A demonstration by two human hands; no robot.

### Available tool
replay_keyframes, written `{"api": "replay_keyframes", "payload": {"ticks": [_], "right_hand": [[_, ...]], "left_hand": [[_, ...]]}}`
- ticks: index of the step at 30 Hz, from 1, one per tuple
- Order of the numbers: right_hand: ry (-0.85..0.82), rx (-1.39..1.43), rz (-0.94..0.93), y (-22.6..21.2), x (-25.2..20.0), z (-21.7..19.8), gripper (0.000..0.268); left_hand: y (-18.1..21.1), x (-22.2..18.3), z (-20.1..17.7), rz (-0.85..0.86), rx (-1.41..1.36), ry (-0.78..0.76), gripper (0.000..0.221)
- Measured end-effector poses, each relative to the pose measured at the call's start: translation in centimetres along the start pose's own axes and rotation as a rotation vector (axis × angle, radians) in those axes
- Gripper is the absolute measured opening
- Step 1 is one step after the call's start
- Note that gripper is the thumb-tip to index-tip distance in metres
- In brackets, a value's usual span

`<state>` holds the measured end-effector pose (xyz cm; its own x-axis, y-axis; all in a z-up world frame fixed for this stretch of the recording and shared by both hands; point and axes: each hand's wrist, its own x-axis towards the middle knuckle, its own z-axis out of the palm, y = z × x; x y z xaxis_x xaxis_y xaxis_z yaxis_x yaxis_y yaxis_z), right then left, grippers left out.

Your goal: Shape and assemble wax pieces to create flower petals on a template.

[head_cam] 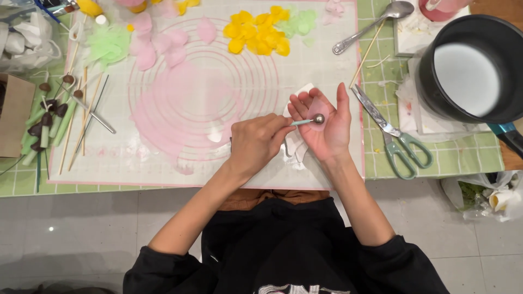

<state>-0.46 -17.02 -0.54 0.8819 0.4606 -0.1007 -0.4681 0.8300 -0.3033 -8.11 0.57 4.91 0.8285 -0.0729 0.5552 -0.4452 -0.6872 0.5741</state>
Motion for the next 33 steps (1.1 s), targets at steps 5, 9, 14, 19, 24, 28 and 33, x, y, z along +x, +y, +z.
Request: {"api": "replay_keyframes", "payload": {"ticks": [5,9,14,19,24,28,33], "right_hand": [[0.028,-0.169,-0.109,1.2,0.1,0.8,0.062],[0.04,-0.293,-0.132,1.3,0.3,1.8,0.068],[0.073,-0.288,-0.05,0.8,0.6,2.1,0.078],[0.104,-0.156,0.014,0.7,0.5,2.6,0.082],[0.103,-0.368,-0.128,1.5,0.0,2.6,0.08],[0.105,-0.324,-0.165,1.5,-0.1,2.9,0.075],[0.096,-0.306,-0.165,1.3,0.4,2.3,0.072]], "left_hand": [[-0.5,-0.3,-0.1,0.032,0.091,0.019,0.015],[-1.0,-0.7,0.7,-0.106,0.066,0.028,0.019],[-0.5,-0.4,0.0,-0.392,-0.088,-0.114,0.02],[0.3,-0.4,-0.4,-0.168,-0.086,0.015,0.015],[0.1,-0.8,0.1,-0.073,0.022,0.026,0.015],[0.0,-0.7,0.3,-0.156,0.004,0.004,0.018],[0.6,-1.0,1.4,-0.187,-0.012,0.096,0.014]]}}
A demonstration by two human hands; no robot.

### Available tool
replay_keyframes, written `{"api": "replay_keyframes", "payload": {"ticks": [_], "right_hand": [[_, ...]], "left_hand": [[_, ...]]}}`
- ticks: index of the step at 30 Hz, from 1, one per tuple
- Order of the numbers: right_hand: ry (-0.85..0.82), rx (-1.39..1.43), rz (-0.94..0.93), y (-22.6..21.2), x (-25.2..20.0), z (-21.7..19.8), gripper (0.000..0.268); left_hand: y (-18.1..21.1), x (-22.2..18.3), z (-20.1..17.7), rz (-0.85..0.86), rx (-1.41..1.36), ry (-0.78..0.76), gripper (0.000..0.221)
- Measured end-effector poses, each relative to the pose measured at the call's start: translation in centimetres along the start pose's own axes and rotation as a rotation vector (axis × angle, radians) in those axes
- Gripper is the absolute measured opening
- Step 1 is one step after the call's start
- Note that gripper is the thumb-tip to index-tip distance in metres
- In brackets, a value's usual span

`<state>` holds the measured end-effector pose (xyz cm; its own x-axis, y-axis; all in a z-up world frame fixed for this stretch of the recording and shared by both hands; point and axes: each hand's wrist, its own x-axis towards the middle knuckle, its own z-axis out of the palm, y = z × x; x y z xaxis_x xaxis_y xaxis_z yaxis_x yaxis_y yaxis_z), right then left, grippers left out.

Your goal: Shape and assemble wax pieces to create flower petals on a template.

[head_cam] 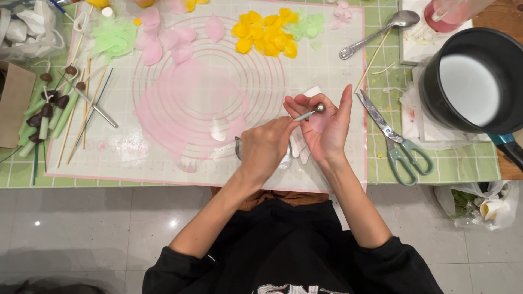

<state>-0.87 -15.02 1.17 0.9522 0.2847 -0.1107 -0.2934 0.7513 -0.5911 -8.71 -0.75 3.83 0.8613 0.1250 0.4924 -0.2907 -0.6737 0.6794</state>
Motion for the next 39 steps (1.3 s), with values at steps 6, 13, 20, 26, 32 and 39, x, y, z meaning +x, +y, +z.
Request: {"api": "replay_keyframes", "payload": {"ticks": [6,13,20,26,32,39], "right_hand": [[0.059,0.15,0.12,-0.1,0.4,-1.6,0.077],[0.101,-0.055,0.042,0.4,-0.3,-0.3,0.082],[0.113,0.027,0.08,0.0,-0.4,-0.3,0.086],[0.096,0.104,0.094,-0.4,-0.1,-0.9,0.087],[0.075,0.021,0.04,0.0,-0.1,-1.8,0.084],[0.106,0.031,0.036,-1.3,-0.2,-0.7,0.084]], "left_hand": [[-0.4,-2.0,1.4,0.294,0.238,0.003,0.016],[-0.4,-0.4,0.4,0.262,0.153,0.01,0.01],[-0.2,-0.8,1.0,0.144,0.156,-0.005,0.014],[-0.6,-2.2,2.2,0.34,0.226,0.009,0.019],[-0.1,-0.3,0.9,0.081,0.028,-0.04,0.012],[0.0,-0.7,-0.7,0.123,-0.086,-0.058,0.014]]}}
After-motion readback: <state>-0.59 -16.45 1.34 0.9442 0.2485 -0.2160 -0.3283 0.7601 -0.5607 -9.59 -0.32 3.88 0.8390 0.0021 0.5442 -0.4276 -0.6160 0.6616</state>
